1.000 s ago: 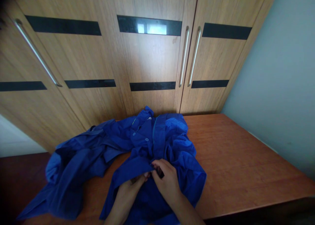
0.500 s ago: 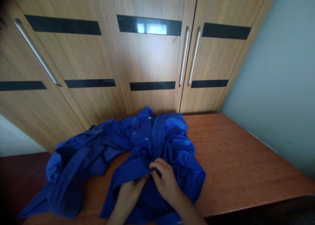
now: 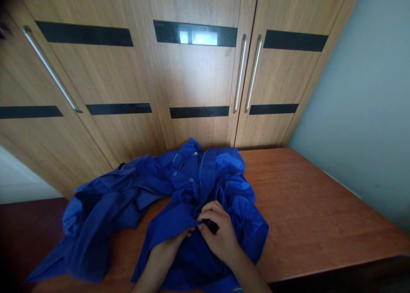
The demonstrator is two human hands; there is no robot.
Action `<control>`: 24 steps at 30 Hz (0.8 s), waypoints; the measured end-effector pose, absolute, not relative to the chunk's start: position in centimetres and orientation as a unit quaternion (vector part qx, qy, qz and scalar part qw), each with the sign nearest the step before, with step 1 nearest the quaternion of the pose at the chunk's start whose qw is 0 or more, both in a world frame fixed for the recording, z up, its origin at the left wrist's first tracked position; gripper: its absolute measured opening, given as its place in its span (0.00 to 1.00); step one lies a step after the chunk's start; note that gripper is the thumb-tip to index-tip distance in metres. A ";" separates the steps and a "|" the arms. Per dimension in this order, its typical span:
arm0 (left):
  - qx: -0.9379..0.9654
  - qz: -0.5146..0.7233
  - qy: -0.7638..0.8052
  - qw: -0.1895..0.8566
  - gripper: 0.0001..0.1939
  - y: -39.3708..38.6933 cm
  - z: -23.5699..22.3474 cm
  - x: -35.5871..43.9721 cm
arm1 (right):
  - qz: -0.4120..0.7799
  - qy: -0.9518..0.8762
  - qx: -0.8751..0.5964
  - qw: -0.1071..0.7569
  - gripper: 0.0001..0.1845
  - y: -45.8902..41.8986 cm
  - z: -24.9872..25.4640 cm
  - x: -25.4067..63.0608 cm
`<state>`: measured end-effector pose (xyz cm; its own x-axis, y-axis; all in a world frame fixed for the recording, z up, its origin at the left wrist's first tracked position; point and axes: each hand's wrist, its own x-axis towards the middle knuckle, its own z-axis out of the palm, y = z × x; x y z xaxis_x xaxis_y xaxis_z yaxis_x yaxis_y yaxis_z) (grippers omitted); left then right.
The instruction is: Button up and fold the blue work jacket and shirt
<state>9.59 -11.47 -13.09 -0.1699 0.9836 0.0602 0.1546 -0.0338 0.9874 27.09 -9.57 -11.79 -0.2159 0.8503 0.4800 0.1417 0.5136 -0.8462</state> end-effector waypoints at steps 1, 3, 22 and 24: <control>0.503 0.500 0.565 0.422 0.12 -11.7 -12.8 9.7 | 0.363 -0.703 -0.332 0.513 0.09 -9.7 -11.6 27.3; 0.486 0.477 0.555 0.478 0.17 -12.2 -12.2 10.2 | 0.409 -0.686 -0.313 0.514 0.15 -9.7 -11.5 27.6; 0.324 0.461 0.604 0.564 0.28 -15.5 -12.0 11.5 | 0.342 -0.694 -0.473 0.421 0.08 -10.9 -10.6 27.6; 0.351 0.431 0.612 0.563 0.27 -16.0 -13.1 11.5 | 0.333 -0.676 -0.500 0.426 0.09 -10.1 -10.6 28.1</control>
<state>11.45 -16.04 -13.07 -0.1213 0.9143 -0.3865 -0.0559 0.3825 0.9223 28.13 -10.13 -10.59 -0.1375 0.9605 0.2421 0.3928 0.2773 -0.8768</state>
